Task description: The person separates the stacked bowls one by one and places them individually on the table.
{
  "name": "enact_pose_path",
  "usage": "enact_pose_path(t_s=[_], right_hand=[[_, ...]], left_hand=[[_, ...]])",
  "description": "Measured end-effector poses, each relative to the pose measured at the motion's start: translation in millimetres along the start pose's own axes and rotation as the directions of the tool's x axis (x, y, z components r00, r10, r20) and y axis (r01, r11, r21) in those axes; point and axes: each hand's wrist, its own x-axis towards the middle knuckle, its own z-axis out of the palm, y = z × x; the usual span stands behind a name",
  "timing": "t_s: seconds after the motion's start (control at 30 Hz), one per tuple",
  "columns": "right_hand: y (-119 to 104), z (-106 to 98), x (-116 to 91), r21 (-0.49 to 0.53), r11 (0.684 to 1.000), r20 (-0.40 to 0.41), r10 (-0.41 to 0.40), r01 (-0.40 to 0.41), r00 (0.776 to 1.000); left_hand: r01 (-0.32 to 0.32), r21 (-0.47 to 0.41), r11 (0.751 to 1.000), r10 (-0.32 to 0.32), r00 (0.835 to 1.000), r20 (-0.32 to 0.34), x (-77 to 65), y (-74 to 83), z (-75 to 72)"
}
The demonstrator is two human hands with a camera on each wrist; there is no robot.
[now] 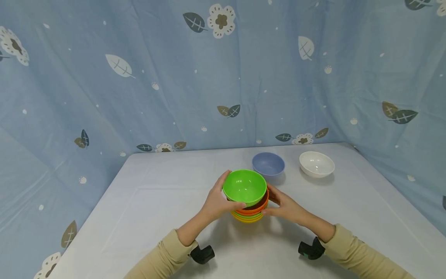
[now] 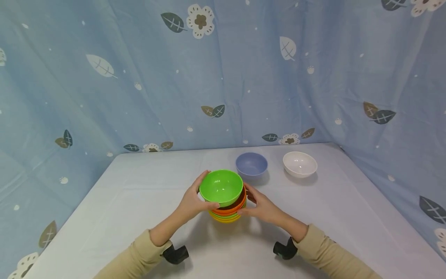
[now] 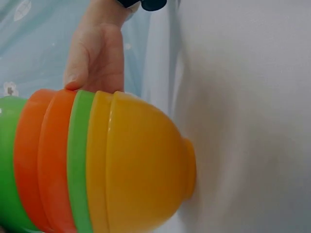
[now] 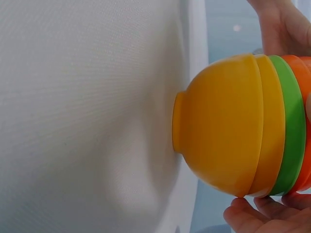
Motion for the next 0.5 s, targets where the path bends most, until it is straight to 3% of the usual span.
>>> enact_pose_path(t_s=[0.5], right_hand=[[-1.5,-1.0,-0.9,-0.009,1.0,0.007,-0.011,0.011,1.0]], left_hand=[[-0.008,-0.024,1.0,0.006,0.998,-0.062,10.4,7.4,-18.7]])
